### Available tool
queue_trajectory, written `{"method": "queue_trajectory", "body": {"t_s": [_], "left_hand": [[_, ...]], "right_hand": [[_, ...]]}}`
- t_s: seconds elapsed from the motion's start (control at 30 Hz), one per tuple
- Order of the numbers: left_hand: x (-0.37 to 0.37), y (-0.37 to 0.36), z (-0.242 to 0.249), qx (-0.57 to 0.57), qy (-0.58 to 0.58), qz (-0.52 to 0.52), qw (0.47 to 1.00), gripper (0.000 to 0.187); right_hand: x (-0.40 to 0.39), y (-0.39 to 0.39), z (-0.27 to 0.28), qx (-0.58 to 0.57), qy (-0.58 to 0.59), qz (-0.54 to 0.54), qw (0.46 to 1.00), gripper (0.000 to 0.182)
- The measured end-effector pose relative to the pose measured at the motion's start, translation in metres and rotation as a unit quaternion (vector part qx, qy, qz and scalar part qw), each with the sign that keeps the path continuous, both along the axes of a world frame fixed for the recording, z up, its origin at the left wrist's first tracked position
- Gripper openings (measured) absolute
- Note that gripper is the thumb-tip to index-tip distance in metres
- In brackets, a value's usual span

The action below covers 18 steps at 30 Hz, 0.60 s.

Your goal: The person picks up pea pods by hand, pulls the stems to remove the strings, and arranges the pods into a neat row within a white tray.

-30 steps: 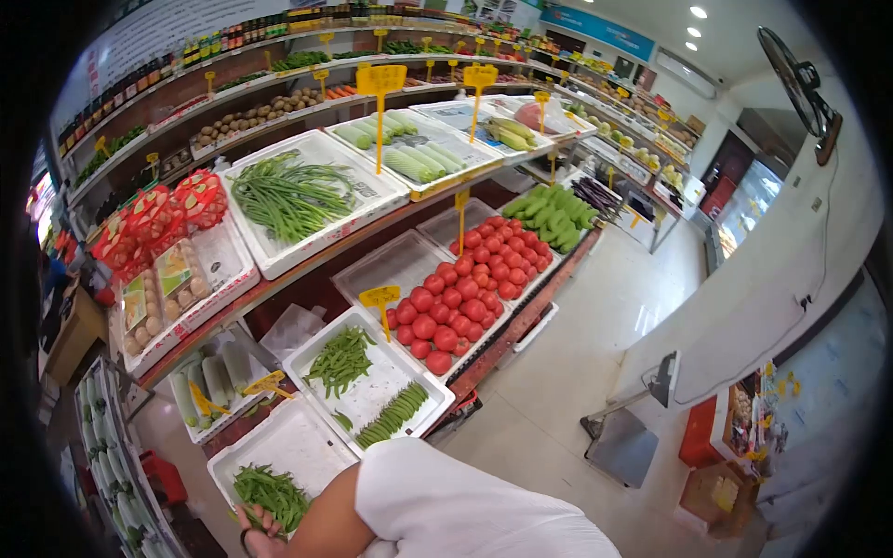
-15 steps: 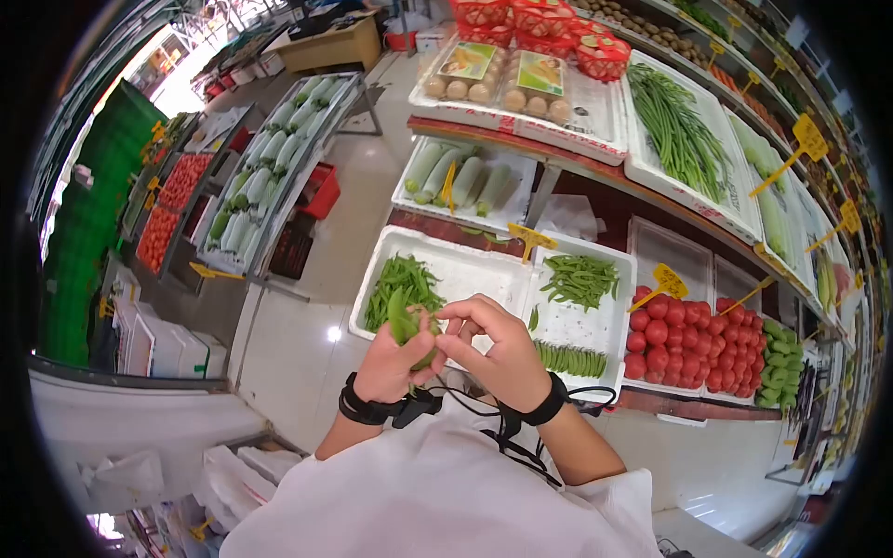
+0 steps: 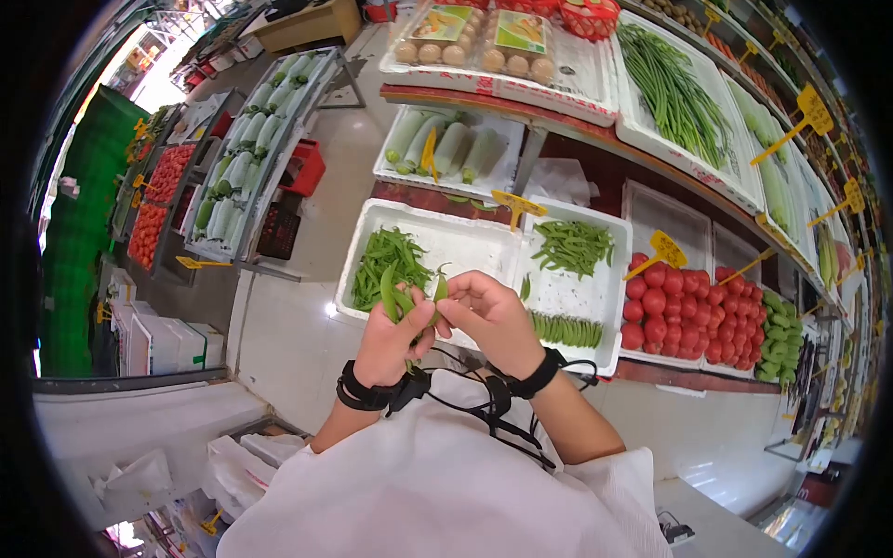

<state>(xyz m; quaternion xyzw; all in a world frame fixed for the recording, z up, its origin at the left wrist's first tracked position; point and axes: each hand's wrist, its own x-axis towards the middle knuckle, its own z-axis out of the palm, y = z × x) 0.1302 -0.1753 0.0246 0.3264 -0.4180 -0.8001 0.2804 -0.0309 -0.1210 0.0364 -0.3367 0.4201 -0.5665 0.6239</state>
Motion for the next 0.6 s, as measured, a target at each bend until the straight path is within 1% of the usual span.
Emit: {"method": "queue_trajectory", "body": {"t_s": [0.03, 0.13, 0.2, 0.27, 0.33, 0.4, 0.47, 0.5, 0.53, 0.6], "left_hand": [[-0.005, 0.000, 0.000, 0.011, -0.016, 0.005, 1.000, 0.020], [-0.013, -0.001, -0.016, 0.015, -0.048, 0.019, 0.999, 0.018], [-0.008, -0.008, -0.025, 0.009, -0.076, 0.023, 0.997, 0.017], [-0.005, -0.010, -0.034, 0.018, -0.105, 0.044, 0.993, 0.017], [-0.003, -0.012, -0.042, 0.024, -0.129, 0.066, 0.989, 0.018], [-0.003, -0.010, -0.046, 0.038, -0.161, 0.083, 0.983, 0.019], [0.001, -0.010, -0.057, 0.047, -0.188, 0.086, 0.977, 0.019], [0.002, -0.009, -0.060, 0.053, -0.210, 0.082, 0.973, 0.018], [0.000, -0.007, -0.062, 0.061, -0.221, 0.096, 0.969, 0.018], [-0.003, -0.001, -0.065, 0.075, -0.241, 0.122, 0.960, 0.017]], "right_hand": [[-0.006, 0.001, -0.011, 0.002, 0.011, -0.014, 1.000, 0.014], [-0.043, 0.002, -0.032, 0.074, 0.027, -0.132, 0.988, 0.014], [-0.090, 0.005, -0.070, 0.132, 0.023, -0.188, 0.973, 0.017], [-0.134, 0.012, -0.115, 0.184, 0.063, -0.232, 0.953, 0.018], [-0.164, 0.020, -0.163, 0.242, 0.109, -0.237, 0.935, 0.017], [-0.188, 0.029, -0.231, 0.286, 0.142, -0.220, 0.922, 0.016], [-0.203, 0.035, -0.308, 0.281, 0.177, -0.219, 0.917, 0.015], [-0.206, 0.034, -0.337, 0.296, 0.175, -0.225, 0.912, 0.015], [-0.204, 0.029, -0.353, 0.338, 0.236, -0.234, 0.880, 0.017], [-0.205, 0.024, -0.397, 0.353, 0.236, -0.229, 0.876, 0.019]]}}
